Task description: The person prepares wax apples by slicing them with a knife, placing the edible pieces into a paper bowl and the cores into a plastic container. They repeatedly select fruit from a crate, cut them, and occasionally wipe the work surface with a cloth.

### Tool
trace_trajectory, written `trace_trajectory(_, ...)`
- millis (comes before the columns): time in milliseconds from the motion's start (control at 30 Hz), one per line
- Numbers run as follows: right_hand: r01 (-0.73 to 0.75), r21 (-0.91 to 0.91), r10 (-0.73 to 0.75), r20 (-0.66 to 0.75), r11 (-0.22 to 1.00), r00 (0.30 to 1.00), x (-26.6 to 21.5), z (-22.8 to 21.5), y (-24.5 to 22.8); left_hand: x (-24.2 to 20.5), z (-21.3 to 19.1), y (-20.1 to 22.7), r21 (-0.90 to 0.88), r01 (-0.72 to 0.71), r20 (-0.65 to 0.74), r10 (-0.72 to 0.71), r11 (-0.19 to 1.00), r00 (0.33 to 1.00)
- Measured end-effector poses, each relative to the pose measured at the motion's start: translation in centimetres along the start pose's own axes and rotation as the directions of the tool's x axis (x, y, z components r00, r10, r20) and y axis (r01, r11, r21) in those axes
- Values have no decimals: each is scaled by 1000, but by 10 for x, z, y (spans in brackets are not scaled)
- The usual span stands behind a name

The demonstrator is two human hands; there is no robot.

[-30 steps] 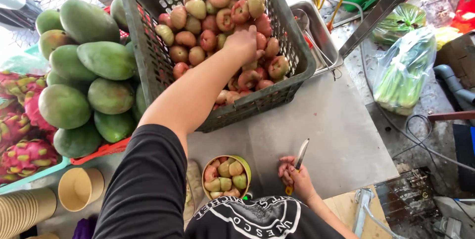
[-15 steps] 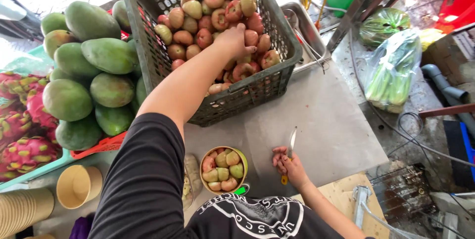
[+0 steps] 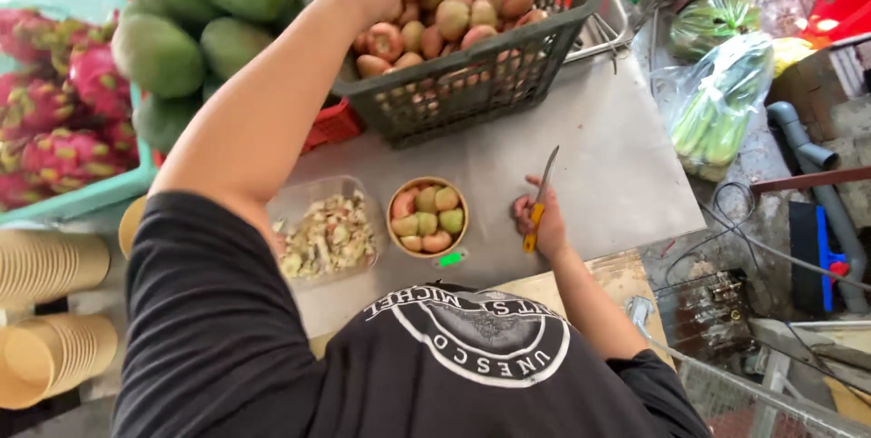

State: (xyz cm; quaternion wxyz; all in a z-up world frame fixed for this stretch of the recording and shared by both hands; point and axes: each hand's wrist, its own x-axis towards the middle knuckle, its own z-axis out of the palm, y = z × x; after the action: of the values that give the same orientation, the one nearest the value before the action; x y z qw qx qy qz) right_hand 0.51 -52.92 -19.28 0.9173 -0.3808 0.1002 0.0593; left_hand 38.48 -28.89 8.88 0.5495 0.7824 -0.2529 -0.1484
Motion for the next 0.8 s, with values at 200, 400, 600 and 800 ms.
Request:
trace_trajectory(200, 228, -280, -201, 121, 933, 972, -13, 119, -25, -258, -33, 70, -867, 265, 293, 3, 423, 956)
trace_trajectory(400, 325, -405, -242, 243, 855, 939, -43, 258, -43, -408, -19, 33, -962, 164, 139, -128, 218, 982)
trace_trajectory(600, 292, -375, -186, 294, 880, 937, -81, 334, -55, -487, -46, -10, -928, 94, 63, -95, 361, 993)
trace_trajectory(800, 373, -744, -53, 416, 554, 908, -109, 397, 55, -545, -69, -39, -732, -51, -44, 28, 680, 999)
